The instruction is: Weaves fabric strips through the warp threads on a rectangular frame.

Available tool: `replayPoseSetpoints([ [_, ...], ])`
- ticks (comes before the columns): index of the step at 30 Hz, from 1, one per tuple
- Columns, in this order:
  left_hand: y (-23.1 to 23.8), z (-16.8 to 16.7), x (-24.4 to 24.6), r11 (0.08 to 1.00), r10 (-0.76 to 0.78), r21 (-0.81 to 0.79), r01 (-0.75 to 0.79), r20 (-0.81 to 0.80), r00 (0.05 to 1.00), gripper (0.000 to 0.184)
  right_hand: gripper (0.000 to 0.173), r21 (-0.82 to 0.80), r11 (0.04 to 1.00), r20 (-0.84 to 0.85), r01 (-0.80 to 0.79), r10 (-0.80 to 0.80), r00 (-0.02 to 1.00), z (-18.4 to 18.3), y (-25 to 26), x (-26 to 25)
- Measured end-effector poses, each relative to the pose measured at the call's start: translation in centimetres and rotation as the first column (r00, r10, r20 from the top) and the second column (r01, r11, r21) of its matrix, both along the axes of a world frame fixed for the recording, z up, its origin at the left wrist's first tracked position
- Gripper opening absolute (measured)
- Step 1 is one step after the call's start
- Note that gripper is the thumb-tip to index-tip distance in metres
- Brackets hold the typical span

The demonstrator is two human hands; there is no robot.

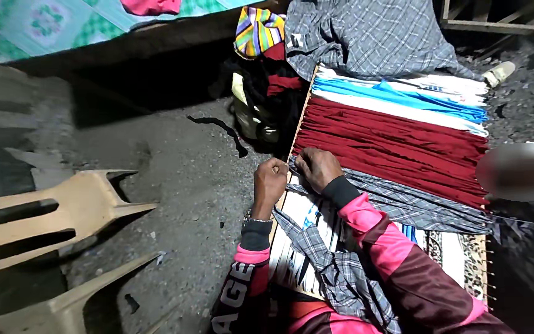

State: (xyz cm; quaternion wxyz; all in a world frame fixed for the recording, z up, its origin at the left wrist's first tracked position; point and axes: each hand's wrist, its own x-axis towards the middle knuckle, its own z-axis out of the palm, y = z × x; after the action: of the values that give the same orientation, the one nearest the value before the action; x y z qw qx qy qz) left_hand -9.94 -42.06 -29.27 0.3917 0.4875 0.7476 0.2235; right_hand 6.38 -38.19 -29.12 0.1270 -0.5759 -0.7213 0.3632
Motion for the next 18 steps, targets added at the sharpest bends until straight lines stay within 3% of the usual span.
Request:
replayPoseSetpoints([
  [4,-0.1,-0.1,0.0,1.0,-0.004,0.016,0.005,-0.015,1.0,0.016,0.025,-0.078,0.995,-0.044,0.064,-0.068,0.997,-0.2,0.3,-0.1],
  [10,-0.4,0.2,0.1,1.0,-0.03,0.006,0.03,-0.044,0.999,0.011,0.021,0.016,0.997,-0.046,-0.075,0.076,0.996,0.7,-0.3,-0.2],
  [18,-0.6,0.4,0.0,1.0,0.013,-0.016,-0.013,-0.046,0.999,0.017,0.015,0.173,0.982,0.036,0.08,-0.088,0.995,-1.1,-4.5,0.3],
])
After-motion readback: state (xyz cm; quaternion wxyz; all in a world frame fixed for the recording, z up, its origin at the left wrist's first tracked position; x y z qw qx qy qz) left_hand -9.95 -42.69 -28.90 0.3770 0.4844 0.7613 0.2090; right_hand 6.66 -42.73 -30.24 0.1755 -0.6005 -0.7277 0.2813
